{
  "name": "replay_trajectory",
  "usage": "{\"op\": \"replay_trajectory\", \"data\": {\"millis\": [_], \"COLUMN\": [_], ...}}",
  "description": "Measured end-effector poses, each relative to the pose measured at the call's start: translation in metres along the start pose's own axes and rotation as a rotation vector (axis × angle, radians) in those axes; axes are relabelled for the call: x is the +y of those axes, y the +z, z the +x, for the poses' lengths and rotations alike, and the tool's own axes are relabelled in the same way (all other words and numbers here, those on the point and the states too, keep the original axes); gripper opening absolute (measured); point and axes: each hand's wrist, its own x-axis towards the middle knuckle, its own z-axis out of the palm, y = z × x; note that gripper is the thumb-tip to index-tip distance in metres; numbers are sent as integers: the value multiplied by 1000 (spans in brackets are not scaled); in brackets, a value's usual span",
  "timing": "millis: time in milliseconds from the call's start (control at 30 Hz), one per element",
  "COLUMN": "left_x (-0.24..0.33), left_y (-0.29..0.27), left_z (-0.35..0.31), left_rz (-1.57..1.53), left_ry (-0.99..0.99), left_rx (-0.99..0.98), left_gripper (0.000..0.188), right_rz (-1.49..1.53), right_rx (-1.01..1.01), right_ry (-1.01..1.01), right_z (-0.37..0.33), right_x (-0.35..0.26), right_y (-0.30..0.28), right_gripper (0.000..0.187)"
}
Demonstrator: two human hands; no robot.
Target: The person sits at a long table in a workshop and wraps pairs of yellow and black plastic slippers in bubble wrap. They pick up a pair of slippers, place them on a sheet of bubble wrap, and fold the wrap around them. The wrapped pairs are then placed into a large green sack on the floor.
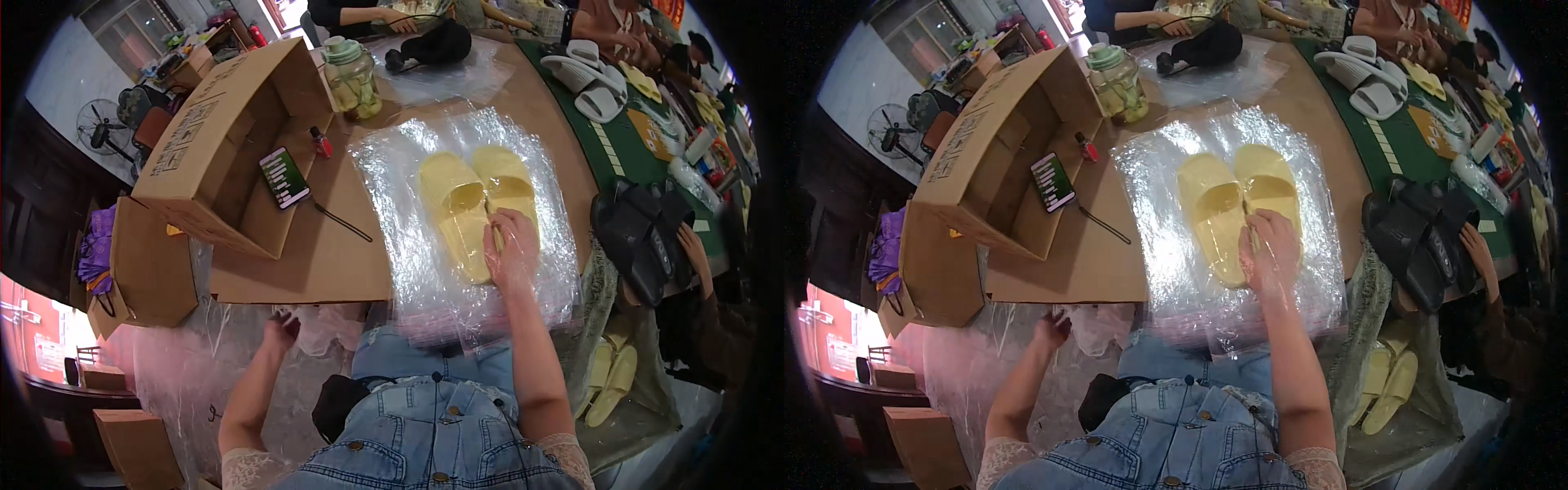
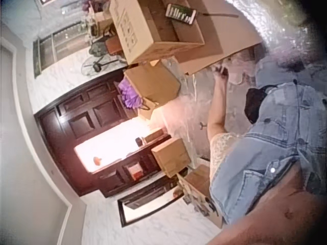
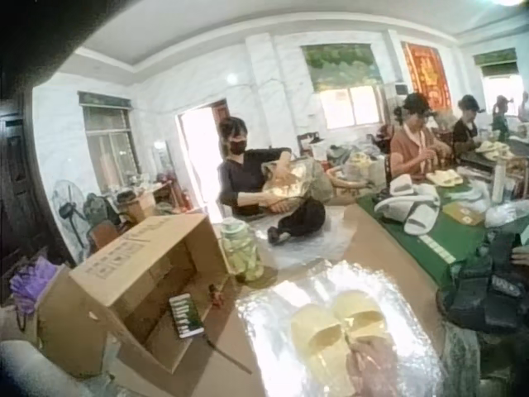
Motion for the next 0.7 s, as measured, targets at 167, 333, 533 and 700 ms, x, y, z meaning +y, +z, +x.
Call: {"op": "replay_trajectory", "data": {"millis": [167, 333, 533, 700], "left_x": [47, 28, -22, -41], "left_y": [-40, -17, 50, 126], "left_z": [77, 73, -43, -154], "left_rz": [78, 411, 872, 1398], "left_ry": [311, 651, 274, 321], "left_rx": [-224, -240, -421, -1015], "left_gripper": [43, 42, 42, 29], "right_rz": [41, 39, -5, 37], "right_rx": [-39, -14, -5, 32], "right_ry": [-3, 2, -5, 2], "right_z": [1, -2, -2, -4], "right_x": [3, 3, 2, 7], "right_y": [1, 6, 3, 10], "right_gripper": [22, 21, 20, 19]}}
